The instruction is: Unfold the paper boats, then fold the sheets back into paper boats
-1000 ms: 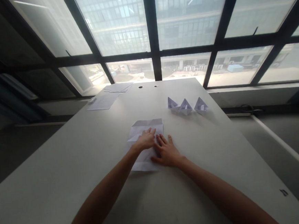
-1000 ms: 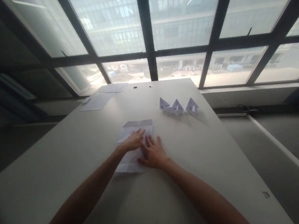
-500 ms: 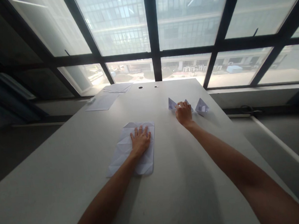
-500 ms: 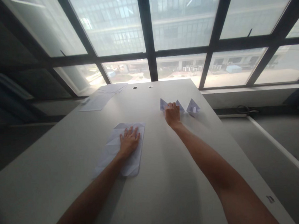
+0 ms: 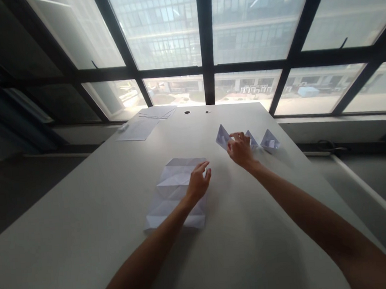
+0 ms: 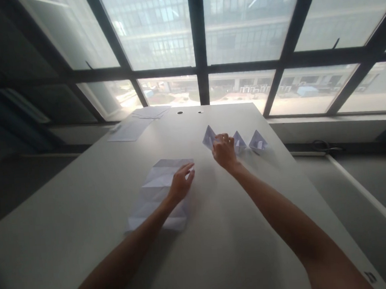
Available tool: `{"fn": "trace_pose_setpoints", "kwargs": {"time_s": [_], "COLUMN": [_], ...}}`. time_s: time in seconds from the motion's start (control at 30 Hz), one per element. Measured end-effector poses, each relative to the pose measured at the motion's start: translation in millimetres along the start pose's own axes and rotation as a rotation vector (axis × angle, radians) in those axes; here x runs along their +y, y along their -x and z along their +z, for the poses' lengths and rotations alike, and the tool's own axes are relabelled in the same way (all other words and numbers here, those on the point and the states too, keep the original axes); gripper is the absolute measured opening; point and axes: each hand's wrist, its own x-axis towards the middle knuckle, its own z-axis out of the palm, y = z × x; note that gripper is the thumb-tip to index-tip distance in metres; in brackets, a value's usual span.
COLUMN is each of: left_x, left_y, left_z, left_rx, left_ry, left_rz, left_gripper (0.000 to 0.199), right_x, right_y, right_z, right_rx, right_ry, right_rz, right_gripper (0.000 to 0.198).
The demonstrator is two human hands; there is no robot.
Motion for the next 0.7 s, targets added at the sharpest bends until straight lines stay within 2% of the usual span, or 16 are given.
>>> {"fn": "trace_pose_setpoints", "kwargs": {"time_s": [0.07,0.13,0.23,0.3,0.4,0.57,0.7], "left_x": [9,14,17,15,11,6,4], "left_y": [0,2,9,14,21,27,34], "left_z": [4,8,15,20,28,34,40], "left_rx": [-0.015,-0.079,-0.188,-0.187,-0.171,-0.190,-0.259], "left_ry": [0.347,0.642,0.849,0.833,0.687,0.404,0.307], "left_rz": [-0.174,-0.303,-0.412,-0.434,-0.326,-0.174,-0.073], "left_gripper": [0.047,0.053,0.045,0.032,0.025,0.039,0.051], "right_x": [-26,-49,-72,-78,-74,-58,-49], "right_y": [33,69,115,134,141,128,123], "right_z": [-14,-24,-31,-29,-21,-3,8], "right_rx": [0.033,0.010,-0.042,-0.059,-0.053,0.085,0.143], "right_ry": [-0.100,-0.176,-0.282,-0.379,-0.576,-0.779,-0.815], "right_rz": [-0.015,-0.039,-0.066,-0.049,0.079,0.417,0.485], "right_gripper": [0.022,0.020,0.017,0.013,0.020,0.029,0.030]}}
